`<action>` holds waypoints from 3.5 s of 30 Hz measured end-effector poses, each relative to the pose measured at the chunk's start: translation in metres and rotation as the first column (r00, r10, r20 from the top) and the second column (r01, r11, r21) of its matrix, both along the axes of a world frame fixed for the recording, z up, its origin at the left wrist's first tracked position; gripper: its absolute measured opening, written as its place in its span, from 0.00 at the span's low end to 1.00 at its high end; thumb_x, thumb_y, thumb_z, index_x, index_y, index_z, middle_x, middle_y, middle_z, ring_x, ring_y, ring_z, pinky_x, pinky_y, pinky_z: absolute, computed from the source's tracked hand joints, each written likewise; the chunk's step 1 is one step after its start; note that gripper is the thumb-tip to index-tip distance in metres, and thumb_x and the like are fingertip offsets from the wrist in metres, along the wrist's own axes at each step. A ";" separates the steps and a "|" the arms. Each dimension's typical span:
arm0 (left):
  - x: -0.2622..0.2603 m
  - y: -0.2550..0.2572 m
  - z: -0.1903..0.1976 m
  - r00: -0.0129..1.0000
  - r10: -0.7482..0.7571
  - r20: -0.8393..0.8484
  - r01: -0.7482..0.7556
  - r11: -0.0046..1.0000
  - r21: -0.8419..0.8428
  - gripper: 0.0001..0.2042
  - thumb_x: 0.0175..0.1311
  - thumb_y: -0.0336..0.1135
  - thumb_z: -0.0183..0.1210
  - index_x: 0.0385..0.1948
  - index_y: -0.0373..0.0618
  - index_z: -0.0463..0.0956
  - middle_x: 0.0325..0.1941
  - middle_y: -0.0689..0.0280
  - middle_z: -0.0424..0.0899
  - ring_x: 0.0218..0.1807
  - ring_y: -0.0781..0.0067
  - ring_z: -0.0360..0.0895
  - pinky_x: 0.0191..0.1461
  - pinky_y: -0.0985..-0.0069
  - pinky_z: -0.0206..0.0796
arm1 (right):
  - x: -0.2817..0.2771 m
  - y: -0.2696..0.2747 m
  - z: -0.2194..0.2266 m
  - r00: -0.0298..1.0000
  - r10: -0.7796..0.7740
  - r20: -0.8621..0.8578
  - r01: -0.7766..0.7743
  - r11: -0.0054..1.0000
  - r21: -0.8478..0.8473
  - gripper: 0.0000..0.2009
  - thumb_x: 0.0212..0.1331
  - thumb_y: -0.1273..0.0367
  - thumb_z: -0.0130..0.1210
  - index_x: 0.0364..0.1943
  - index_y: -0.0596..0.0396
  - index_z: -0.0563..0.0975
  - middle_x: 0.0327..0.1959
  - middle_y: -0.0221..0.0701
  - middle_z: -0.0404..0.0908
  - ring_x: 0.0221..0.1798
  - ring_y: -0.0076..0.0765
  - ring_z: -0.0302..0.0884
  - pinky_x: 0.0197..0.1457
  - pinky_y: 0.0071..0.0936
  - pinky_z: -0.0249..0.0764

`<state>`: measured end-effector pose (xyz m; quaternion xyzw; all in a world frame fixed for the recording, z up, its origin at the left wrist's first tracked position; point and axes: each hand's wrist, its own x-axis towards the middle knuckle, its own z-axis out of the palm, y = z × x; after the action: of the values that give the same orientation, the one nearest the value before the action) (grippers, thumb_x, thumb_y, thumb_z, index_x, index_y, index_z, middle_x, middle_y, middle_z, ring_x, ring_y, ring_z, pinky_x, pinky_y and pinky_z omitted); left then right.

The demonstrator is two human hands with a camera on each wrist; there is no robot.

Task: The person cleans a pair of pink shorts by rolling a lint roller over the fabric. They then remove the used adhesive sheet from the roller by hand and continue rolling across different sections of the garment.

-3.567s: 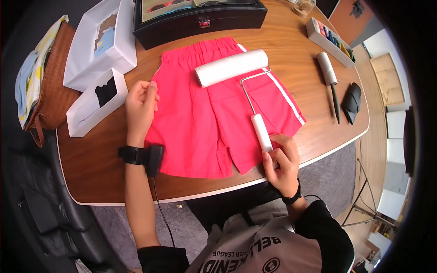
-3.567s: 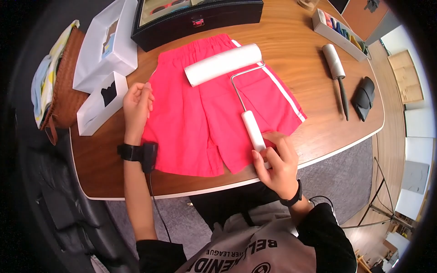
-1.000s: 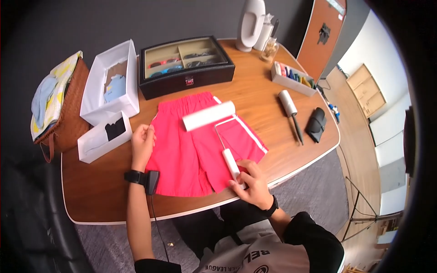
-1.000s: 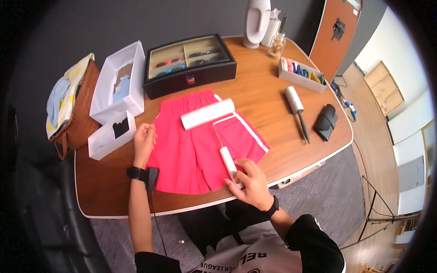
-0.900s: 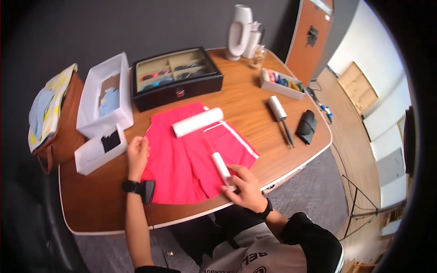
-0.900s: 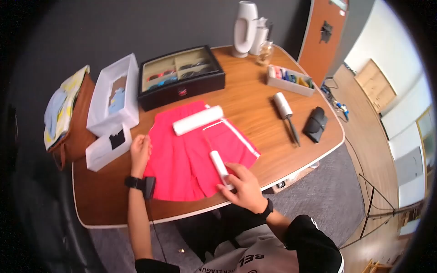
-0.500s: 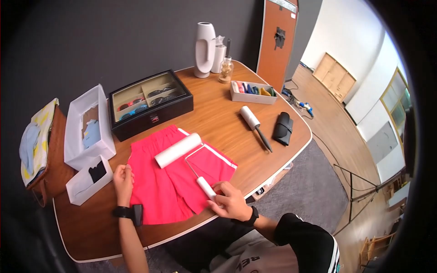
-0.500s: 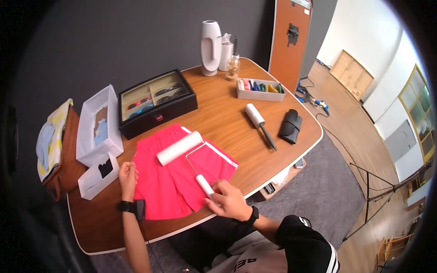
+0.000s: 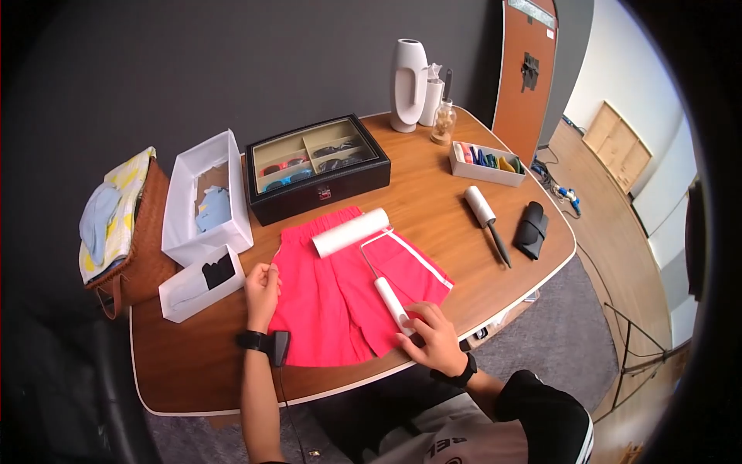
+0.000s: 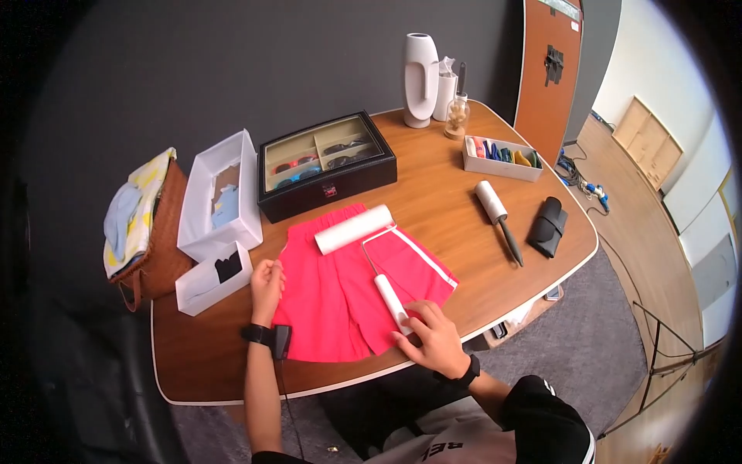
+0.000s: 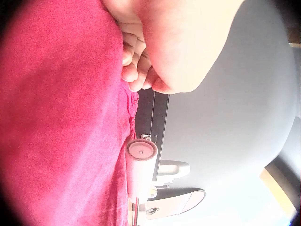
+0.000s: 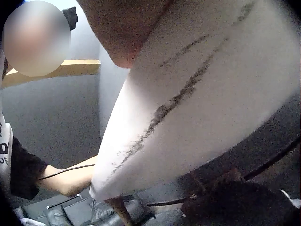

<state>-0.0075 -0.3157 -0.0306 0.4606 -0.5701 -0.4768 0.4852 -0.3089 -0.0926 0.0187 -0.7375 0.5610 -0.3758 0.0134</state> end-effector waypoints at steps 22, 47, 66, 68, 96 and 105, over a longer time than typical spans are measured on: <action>-0.001 0.005 0.005 1.000 0.024 0.016 -0.024 1.000 0.018 0.11 0.76 0.37 0.54 0.30 0.43 0.72 0.22 0.72 0.77 0.20 0.86 0.70 0.24 0.85 0.61 | 0.005 -0.002 0.003 0.997 -0.068 -0.045 0.069 0.997 0.028 0.18 0.53 0.62 0.67 0.45 0.58 0.82 0.60 0.50 0.74 0.63 0.59 0.72 0.63 0.46 0.73; -0.002 0.007 0.008 0.999 0.030 0.019 -0.030 0.999 0.013 0.11 0.75 0.36 0.54 0.30 0.43 0.72 0.22 0.72 0.76 0.21 0.87 0.70 0.25 0.86 0.62 | 0.006 -0.001 0.005 0.997 -0.074 -0.007 0.074 0.996 0.041 0.17 0.51 0.65 0.67 0.44 0.59 0.81 0.63 0.50 0.72 0.66 0.61 0.68 0.65 0.48 0.70; -0.002 0.005 0.000 0.999 0.029 0.024 -0.028 0.998 -0.049 0.11 0.76 0.37 0.54 0.31 0.43 0.72 0.22 0.70 0.76 0.18 0.86 0.68 0.17 0.86 0.56 | -0.003 0.003 -0.007 0.995 -0.040 0.086 0.043 0.999 -0.028 0.08 0.52 0.69 0.66 0.27 0.61 0.80 0.62 0.49 0.74 0.65 0.63 0.69 0.62 0.49 0.71; -0.002 0.005 0.001 1.000 0.022 0.022 -0.021 0.999 -0.043 0.11 0.76 0.37 0.54 0.31 0.43 0.72 0.22 0.70 0.76 0.18 0.86 0.68 0.17 0.87 0.55 | 0.002 0.001 -0.003 0.996 -0.070 0.061 0.070 0.998 0.002 0.10 0.52 0.67 0.66 0.34 0.60 0.81 0.66 0.49 0.70 0.68 0.63 0.67 0.65 0.50 0.68; -0.001 0.004 0.001 0.999 0.019 0.033 -0.019 1.000 0.005 0.10 0.76 0.35 0.53 0.31 0.42 0.71 0.23 0.70 0.76 0.19 0.87 0.67 0.18 0.87 0.55 | 0.003 0.000 0.002 0.994 -0.089 0.070 0.082 0.992 0.098 0.23 0.53 0.66 0.66 0.54 0.57 0.80 0.70 0.50 0.66 0.71 0.63 0.63 0.70 0.50 0.65; -0.001 0.007 0.007 0.999 0.013 0.040 -0.014 1.000 0.026 0.12 0.76 0.37 0.54 0.31 0.41 0.73 0.22 0.71 0.76 0.22 0.87 0.71 0.26 0.86 0.62 | 0.002 -0.002 -0.006 0.998 -0.064 0.030 0.062 0.997 0.054 0.17 0.50 0.68 0.68 0.44 0.59 0.81 0.61 0.48 0.74 0.65 0.61 0.69 0.64 0.49 0.70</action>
<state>-0.0081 -0.3090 -0.0238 0.4802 -0.5700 -0.4719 0.4710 -0.3070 -0.0945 0.0128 -0.7128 0.5935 -0.3727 0.0299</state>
